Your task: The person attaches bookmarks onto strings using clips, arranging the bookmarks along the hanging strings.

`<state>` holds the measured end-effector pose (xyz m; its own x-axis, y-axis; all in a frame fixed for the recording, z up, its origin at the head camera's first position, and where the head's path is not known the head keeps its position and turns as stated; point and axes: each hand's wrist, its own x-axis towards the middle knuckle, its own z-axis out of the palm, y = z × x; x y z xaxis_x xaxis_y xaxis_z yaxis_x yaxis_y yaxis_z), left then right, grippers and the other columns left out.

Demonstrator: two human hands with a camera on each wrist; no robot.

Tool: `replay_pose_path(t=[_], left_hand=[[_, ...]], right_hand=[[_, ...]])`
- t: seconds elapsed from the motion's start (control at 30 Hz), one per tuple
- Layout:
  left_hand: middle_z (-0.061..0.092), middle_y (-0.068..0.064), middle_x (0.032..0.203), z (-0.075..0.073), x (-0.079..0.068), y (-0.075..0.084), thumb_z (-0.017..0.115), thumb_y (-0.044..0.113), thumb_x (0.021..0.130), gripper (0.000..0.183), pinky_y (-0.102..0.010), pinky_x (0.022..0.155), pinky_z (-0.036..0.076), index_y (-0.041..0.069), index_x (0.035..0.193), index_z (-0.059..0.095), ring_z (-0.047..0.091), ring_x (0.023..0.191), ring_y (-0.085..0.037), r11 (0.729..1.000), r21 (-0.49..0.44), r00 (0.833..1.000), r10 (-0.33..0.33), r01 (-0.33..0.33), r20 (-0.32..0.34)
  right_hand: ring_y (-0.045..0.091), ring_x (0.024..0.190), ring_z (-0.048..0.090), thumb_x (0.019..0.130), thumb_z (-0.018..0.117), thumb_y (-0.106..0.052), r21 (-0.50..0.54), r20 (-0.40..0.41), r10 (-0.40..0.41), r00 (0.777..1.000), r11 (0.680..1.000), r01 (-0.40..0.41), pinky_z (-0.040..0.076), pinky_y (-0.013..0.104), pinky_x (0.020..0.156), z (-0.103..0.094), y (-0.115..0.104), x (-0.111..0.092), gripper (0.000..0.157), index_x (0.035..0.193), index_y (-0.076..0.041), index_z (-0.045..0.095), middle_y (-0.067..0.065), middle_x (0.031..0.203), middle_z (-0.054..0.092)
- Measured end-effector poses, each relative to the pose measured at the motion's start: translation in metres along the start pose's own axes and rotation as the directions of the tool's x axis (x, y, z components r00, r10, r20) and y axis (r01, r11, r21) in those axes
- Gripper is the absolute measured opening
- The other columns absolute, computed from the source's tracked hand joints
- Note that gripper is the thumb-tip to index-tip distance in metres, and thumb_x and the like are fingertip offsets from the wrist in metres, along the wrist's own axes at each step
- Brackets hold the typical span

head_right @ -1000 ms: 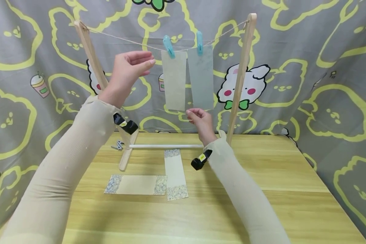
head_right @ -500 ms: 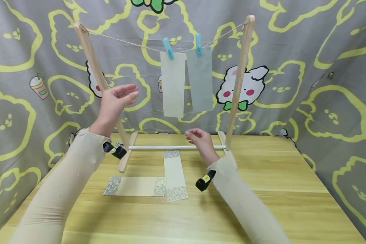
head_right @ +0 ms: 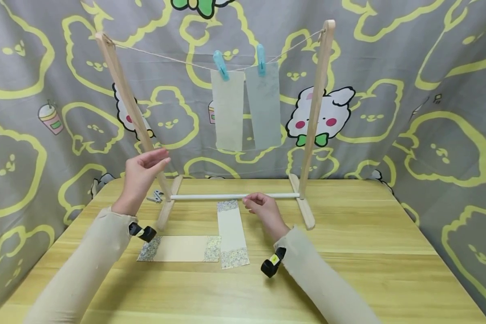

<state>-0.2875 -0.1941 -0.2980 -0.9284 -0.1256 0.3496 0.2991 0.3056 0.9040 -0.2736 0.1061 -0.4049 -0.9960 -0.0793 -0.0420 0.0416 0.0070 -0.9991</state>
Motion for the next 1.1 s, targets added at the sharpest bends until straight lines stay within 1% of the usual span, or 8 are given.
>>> replay_pose_path(t=[0.07,0.27,0.47,0.53,0.63,0.77,0.93,1.1], left_hand=[[0.064,-0.01,0.121,-0.004,-0.004,-0.008,0.071,0.026,0.086,0.041,-0.015,0.081,0.05,0.006,0.121,0.063,0.062,0.096,-0.005,1.0,0.015,1.0,-0.004,0.004,-0.011],[0.064,-0.012,0.12,-0.014,-0.013,-0.034,0.069,0.026,0.087,0.042,-0.012,0.076,0.049,0.004,0.121,0.063,0.061,0.093,-0.004,0.997,0.039,0.998,-0.058,0.06,-0.037],[0.064,-0.012,0.118,-0.024,-0.023,-0.064,0.069,0.026,0.087,0.04,-0.011,0.071,0.048,0.005,0.121,0.064,0.06,0.088,0.0,0.988,0.074,0.99,-0.132,0.136,-0.056],[0.065,-0.01,0.117,-0.027,-0.026,-0.072,0.069,0.027,0.088,0.04,-0.011,0.069,0.048,0.006,0.121,0.064,0.06,0.087,0.001,0.985,0.087,0.987,-0.145,0.151,-0.065],[0.065,-0.008,0.116,-0.031,-0.029,-0.081,0.069,0.026,0.087,0.041,-0.011,0.07,0.048,0.004,0.121,0.063,0.059,0.087,0.001,0.982,0.068,0.982,-0.17,0.176,-0.078],[0.065,-0.005,0.116,-0.036,-0.029,-0.092,0.069,0.02,0.087,0.042,-0.01,0.076,0.048,0.001,0.124,0.06,0.059,0.089,0.002,0.976,0.015,0.973,-0.216,0.218,-0.085],[0.066,-0.001,0.115,-0.046,-0.027,-0.106,0.068,0.016,0.088,0.043,-0.008,0.078,0.046,-0.001,0.126,0.057,0.058,0.089,0.005,0.964,0.004,0.959,-0.263,0.264,-0.108],[0.066,0.009,0.107,-0.056,-0.023,-0.119,0.067,0.015,0.088,0.044,-0.008,0.08,0.045,-0.001,0.128,0.056,0.056,0.091,0.005,0.945,-0.012,0.935,-0.326,0.328,-0.141]], right_hand=[[0.015,0.083,0.062,0.088,0.066,-0.011,0.006,-0.006,0.006,1.0,1.0,-0.006,0.05,0.041,0.087,0.0,0.004,-0.003,0.02,0.102,0.002,0.063,-0.001,0.086,0.067],[0.023,0.09,0.062,0.087,0.066,-0.007,0.017,-0.035,0.032,0.999,0.999,-0.031,0.049,0.041,0.087,0.004,0.014,-0.011,0.023,0.106,0.005,0.062,0.015,0.101,0.066],[0.023,0.09,0.062,0.086,0.065,-0.006,0.035,-0.081,0.052,0.995,0.998,-0.049,0.05,0.035,0.081,0.008,0.023,-0.02,0.025,0.108,0.007,0.061,0.007,0.095,0.066],[0.022,0.09,0.061,0.087,0.065,-0.005,0.05,-0.086,0.051,0.995,0.998,-0.047,0.05,0.032,0.079,0.009,0.026,-0.023,0.028,0.11,0.009,0.06,0.006,0.095,0.066],[0.02,0.088,0.061,0.087,0.064,-0.004,0.063,-0.079,0.07,0.994,0.996,-0.065,0.051,0.029,0.075,0.01,0.03,-0.026,0.03,0.113,0.01,0.059,0.005,0.094,0.065],[0.017,0.083,0.06,0.087,0.065,-0.005,0.054,-0.068,0.097,0.993,0.994,-0.094,0.05,0.026,0.07,0.014,0.035,-0.031,0.028,0.111,0.009,0.06,0.005,0.093,0.066],[0.012,0.081,0.059,0.085,0.067,-0.005,0.063,-0.066,0.093,0.994,0.994,-0.088,0.05,0.026,0.071,0.017,0.038,-0.034,0.029,0.11,0.008,0.061,0.007,0.094,0.066],[0.011,0.084,0.061,0.082,0.07,-0.006,0.034,-0.063,0.081,0.995,0.996,-0.079,0.05,0.025,0.075,0.021,0.04,-0.037,0.033,0.111,0.008,0.061,0.014,0.102,0.066]])
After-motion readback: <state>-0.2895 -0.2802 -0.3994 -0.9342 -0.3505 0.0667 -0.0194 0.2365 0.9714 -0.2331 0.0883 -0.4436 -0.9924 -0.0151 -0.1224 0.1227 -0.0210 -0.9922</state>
